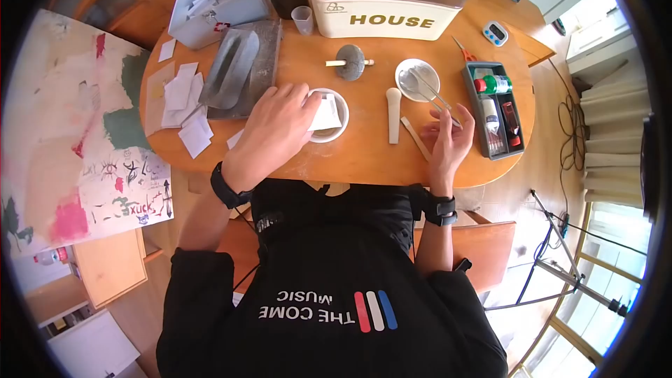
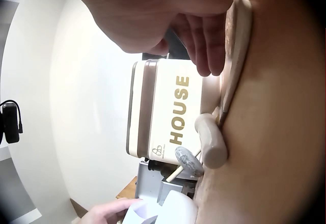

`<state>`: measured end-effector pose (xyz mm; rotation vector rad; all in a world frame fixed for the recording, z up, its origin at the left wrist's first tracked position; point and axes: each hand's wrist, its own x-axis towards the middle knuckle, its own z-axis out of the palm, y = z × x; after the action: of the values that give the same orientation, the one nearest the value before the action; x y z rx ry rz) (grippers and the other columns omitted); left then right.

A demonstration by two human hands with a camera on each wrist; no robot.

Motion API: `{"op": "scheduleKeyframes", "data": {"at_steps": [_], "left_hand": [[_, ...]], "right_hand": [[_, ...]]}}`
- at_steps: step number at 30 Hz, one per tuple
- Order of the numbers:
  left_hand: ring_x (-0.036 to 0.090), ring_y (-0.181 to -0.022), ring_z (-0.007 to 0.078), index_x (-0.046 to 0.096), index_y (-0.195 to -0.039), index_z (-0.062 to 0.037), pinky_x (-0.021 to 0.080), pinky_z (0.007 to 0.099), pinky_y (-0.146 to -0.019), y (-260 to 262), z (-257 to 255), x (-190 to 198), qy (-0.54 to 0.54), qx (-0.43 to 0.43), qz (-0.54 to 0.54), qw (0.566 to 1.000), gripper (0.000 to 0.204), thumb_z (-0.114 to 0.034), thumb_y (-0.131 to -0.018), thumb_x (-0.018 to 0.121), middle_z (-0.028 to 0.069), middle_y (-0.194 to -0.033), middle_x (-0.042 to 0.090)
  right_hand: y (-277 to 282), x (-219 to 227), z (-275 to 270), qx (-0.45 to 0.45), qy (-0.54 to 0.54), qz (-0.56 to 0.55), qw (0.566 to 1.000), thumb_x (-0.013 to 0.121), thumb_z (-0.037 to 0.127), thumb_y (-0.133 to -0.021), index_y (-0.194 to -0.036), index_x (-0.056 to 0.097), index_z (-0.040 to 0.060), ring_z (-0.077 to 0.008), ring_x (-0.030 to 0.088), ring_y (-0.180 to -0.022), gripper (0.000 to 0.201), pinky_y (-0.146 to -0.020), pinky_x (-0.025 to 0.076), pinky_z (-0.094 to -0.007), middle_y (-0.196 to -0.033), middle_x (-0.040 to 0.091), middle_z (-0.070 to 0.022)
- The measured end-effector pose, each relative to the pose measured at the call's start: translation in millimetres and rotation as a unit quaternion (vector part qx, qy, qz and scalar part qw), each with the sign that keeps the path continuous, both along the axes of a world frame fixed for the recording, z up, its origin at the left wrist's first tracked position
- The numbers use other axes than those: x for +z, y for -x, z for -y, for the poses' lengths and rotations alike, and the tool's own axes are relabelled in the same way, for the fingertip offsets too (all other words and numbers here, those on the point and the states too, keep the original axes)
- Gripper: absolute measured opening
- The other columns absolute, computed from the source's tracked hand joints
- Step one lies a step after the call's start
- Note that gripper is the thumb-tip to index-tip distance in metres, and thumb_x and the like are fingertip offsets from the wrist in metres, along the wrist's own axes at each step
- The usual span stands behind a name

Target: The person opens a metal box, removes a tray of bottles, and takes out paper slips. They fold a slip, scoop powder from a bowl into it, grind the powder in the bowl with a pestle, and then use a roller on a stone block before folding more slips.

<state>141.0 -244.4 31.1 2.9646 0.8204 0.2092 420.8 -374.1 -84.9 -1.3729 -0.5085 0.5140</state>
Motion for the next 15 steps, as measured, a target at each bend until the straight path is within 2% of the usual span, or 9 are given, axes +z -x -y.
{"op": "scheduleKeyframes", "data": {"at_steps": [3,6,7,10,12,13,14,15], "left_hand": [[0.061,-0.099,0.0325,0.063,-0.126,-0.0047,0.050,0.0439,-0.086,7.1,1.5,-8.3,0.022,0.022,0.089,0.996,0.054,-0.015,-0.077,0.084,0.0124,-0.104,0.059],[0.063,-0.097,0.0359,0.062,-0.130,-0.0030,0.051,0.0459,-0.084,14.1,7.1,-19.8,0.088,0.052,0.189,0.977,0.058,-0.024,-0.080,0.084,0.0147,-0.106,0.061],[0.063,-0.095,0.0360,0.062,-0.130,-0.0021,0.051,0.0461,-0.084,17.5,11.1,-23.6,0.084,0.074,0.209,0.971,0.059,-0.024,-0.080,0.084,0.0145,-0.103,0.060],[0.063,-0.106,0.0363,0.058,-0.135,-0.0019,0.052,0.0425,-0.092,43.7,22.7,-26.8,0.182,0.122,0.320,0.922,0.058,-0.019,-0.086,0.082,0.0168,-0.112,0.063],[0.063,-0.111,0.0358,0.056,-0.138,-0.0016,0.051,0.0410,-0.095,79.8,29.0,-29.0,0.171,0.173,0.359,0.901,0.058,-0.019,-0.088,0.081,0.0172,-0.119,0.064],[0.064,-0.113,0.0336,0.055,-0.141,-0.0013,0.051,0.0410,-0.095,99.0,35.8,-36.5,0.202,0.252,0.382,0.866,0.062,-0.022,-0.089,0.081,0.0158,-0.122,0.064],[0.063,-0.117,0.0325,0.053,-0.143,-0.0006,0.051,0.0407,-0.098,125.5,33.4,-38.4,0.148,0.319,0.301,0.886,0.064,-0.024,-0.090,0.081,0.0172,-0.126,0.064],[0.063,-0.118,0.0327,0.053,-0.143,0.0002,0.051,0.0423,-0.099,150.6,35.0,-50.2,0.092,0.375,0.254,0.887,0.064,-0.026,-0.091,0.080,0.0191,-0.129,0.064]], "right_hand": [[-3.1,-3.7,15.3,0.008,0.039,0.022,0.999,0.063,0.015,-0.106,-0.147,0.040,-0.0014,-0.0164,0.070,-0.067,0.050,-0.055,0.054,-0.0260,-0.097,0.074,-0.0160],[-7.7,-11.7,26.9,0.019,0.009,0.045,0.999,0.059,0.013,-0.107,-0.153,0.034,0.0005,-0.0163,0.068,-0.066,0.053,-0.055,0.053,-0.0258,-0.102,0.071,-0.0170],[-11.0,-20.9,29.9,0.013,-0.001,0.056,0.998,0.058,0.017,-0.109,-0.152,0.037,0.0001,-0.0151,0.067,-0.065,0.051,-0.053,0.050,-0.0242,-0.103,0.071,-0.0142],[-17.9,-29.0,34.0,-0.006,0.010,0.123,0.992,0.058,0.021,-0.110,-0.152,0.038,0.0010,-0.0122,0.065,-0.065,0.050,-0.052,0.048,-0.0221,-0.103,0.071,-0.0135],[-14.8,-25.0,34.9,-0.020,0.028,0.142,0.989,0.057,0.020,-0.110,-0.150,0.041,0.0006,-0.0102,0.063,-0.065,0.047,-0.053,0.048,-0.0213,-0.102,0.071,-0.0126],[-13.5,-24.9,34.3,-0.019,0.030,0.151,0.988,0.057,0.019,-0.110,-0.150,0.042,0.0002,-0.0097,0.062,-0.066,0.046,-0.053,0.048,-0.0208,-0.101,0.071,-0.0126],[-13.8,-25.0,35.9,-0.021,0.033,0.160,0.986,0.058,0.017,-0.110,-0.149,0.042,-0.0002,-0.0092,0.061,-0.066,0.046,-0.054,0.047,-0.0203,-0.101,0.071,-0.0126],[-14.9,-25.0,39.2,-0.025,0.038,0.170,0.984,0.058,0.016,-0.109,-0.149,0.043,-0.0007,-0.0087,0.060,-0.066,0.045,-0.054,0.047,-0.0198,-0.100,0.070,-0.0126]]}}
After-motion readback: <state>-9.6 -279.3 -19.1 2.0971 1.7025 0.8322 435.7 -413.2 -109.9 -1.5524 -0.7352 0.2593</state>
